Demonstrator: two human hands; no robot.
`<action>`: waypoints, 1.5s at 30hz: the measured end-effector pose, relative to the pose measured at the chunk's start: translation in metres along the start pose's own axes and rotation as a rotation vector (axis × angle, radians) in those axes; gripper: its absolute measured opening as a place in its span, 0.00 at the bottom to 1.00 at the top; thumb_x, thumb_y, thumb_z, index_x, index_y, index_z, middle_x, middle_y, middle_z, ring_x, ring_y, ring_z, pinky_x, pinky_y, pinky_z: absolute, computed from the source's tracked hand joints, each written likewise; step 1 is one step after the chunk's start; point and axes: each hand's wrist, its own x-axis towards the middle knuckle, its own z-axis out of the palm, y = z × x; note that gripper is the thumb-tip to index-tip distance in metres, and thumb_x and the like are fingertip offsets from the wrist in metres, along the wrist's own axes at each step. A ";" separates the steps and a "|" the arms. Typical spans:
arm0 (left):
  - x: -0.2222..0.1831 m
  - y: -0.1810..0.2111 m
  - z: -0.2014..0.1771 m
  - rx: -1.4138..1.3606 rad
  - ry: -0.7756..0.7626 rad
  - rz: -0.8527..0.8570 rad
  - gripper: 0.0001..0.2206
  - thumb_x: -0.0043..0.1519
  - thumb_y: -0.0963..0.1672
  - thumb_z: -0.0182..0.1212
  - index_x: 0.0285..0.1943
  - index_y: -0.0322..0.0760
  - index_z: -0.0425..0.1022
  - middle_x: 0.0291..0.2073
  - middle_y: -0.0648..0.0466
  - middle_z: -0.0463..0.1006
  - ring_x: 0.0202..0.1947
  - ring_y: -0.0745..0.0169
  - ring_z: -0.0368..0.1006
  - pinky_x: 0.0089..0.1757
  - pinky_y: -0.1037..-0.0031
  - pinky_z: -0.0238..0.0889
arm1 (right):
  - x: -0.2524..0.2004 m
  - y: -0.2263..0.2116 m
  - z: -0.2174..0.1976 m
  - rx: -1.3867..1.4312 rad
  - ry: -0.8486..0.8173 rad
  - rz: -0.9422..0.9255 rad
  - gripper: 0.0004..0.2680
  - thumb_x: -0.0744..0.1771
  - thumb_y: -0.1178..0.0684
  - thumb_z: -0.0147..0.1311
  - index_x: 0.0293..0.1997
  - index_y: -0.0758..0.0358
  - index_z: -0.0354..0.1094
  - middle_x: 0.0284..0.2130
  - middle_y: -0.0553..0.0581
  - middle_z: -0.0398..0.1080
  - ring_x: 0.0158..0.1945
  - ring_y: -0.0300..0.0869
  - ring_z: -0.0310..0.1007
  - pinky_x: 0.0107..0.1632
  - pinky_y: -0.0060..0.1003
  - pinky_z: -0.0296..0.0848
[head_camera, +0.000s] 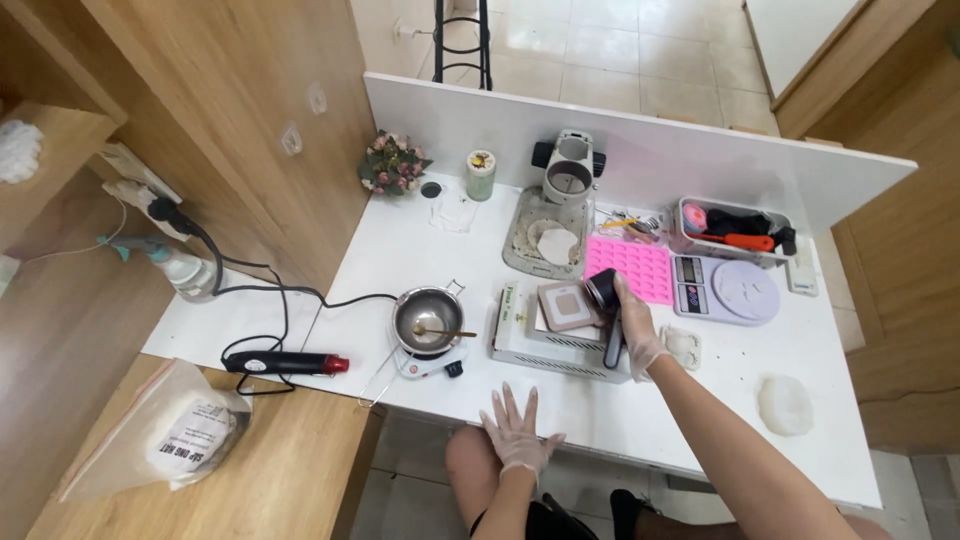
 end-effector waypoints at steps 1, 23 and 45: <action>-0.001 0.002 -0.004 0.066 -0.219 -0.049 0.50 0.55 0.67 0.45 0.81 0.64 0.20 0.79 0.42 0.14 0.77 0.36 0.11 0.64 0.32 0.14 | -0.001 -0.002 0.000 0.004 0.004 0.021 0.23 0.67 0.28 0.47 0.43 0.61 0.74 0.26 0.52 0.72 0.25 0.38 0.69 0.30 0.33 0.67; 0.086 0.059 -0.084 -0.561 0.240 0.022 0.63 0.45 0.52 0.80 0.78 0.30 0.27 0.75 0.31 0.41 0.75 0.34 0.41 0.68 0.61 0.43 | 0.010 0.017 -0.012 0.134 -0.133 -0.026 0.24 0.67 0.29 0.51 0.50 0.63 0.76 0.34 0.50 0.76 0.31 0.34 0.70 0.35 0.29 0.71; 0.072 0.063 -0.123 -0.548 0.124 -0.054 0.55 0.45 0.52 0.77 0.78 0.30 0.47 0.73 0.40 0.58 0.74 0.47 0.55 0.67 0.68 0.49 | 0.001 0.020 -0.015 0.214 -0.115 -0.001 0.24 0.66 0.34 0.54 0.58 0.67 0.66 0.36 0.53 0.77 0.32 0.37 0.77 0.37 0.30 0.77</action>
